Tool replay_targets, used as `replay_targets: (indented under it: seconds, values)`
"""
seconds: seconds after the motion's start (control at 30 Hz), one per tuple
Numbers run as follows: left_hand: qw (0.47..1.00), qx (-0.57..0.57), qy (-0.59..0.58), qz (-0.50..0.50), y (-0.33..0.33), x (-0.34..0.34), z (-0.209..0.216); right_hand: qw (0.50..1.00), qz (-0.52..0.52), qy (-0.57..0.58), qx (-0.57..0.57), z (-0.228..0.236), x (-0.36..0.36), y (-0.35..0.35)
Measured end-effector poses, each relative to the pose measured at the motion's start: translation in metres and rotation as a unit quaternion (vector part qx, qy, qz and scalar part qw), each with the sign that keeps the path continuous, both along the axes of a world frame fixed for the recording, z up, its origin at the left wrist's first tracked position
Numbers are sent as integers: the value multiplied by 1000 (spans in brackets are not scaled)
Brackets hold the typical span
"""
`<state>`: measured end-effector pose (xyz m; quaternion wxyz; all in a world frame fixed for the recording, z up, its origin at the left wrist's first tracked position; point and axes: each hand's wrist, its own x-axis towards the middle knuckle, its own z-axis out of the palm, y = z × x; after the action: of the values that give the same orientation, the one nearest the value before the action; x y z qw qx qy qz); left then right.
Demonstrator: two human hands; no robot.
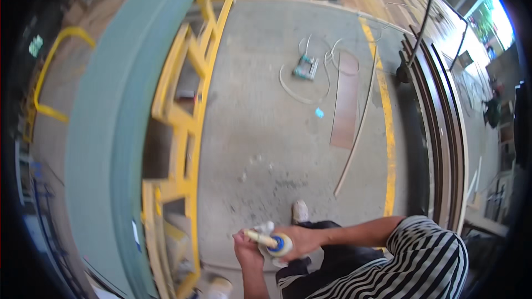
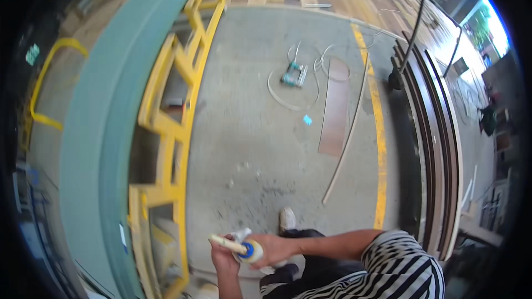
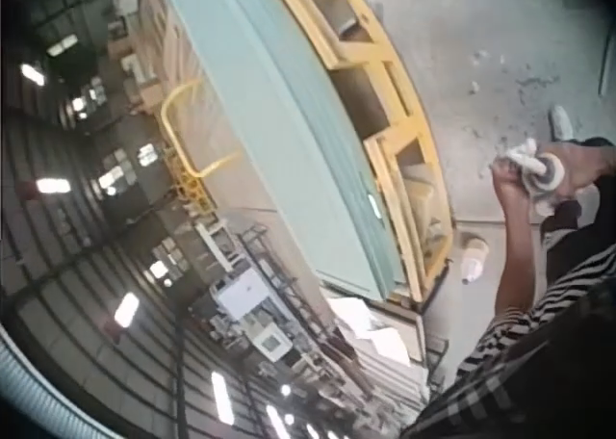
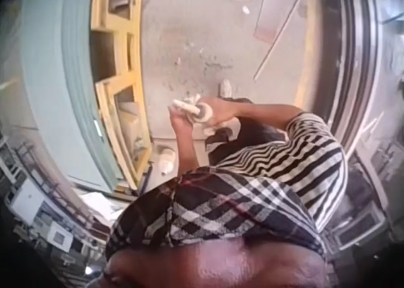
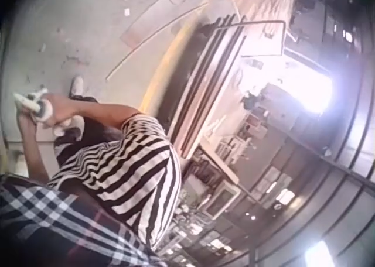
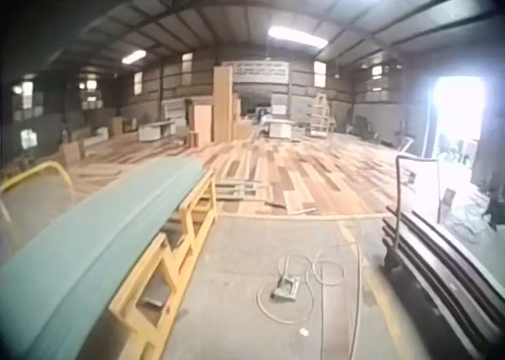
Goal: Cleaning the nozzle of a glue bottle and using a hammer to tap components on an assembly frame.
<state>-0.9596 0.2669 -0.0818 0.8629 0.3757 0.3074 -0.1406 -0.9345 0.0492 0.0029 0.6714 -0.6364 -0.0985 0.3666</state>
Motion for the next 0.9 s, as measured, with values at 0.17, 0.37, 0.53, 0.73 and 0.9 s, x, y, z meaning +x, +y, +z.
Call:
replay_targets:
  seconds: [0.17,0.37,0.53,0.73,0.9]
  values:
    - [979,-158,-19,-126,-116,120,102,990,-118,-58,-41,98,52,-58]
    - [963,-157,-56,-211,-194,247,156,960,-236,-53,-142,184,146,-107]
    - [948,-175,-110,-240,-205,352,204,910,-354,-39,-212,177,260,-124]
    - [923,131,-268,-244,-227,469,187,899,-398,-50,-175,172,391,-180]
    - [862,496,-76,-67,-155,472,88,930,-278,-118,-211,136,504,-171]
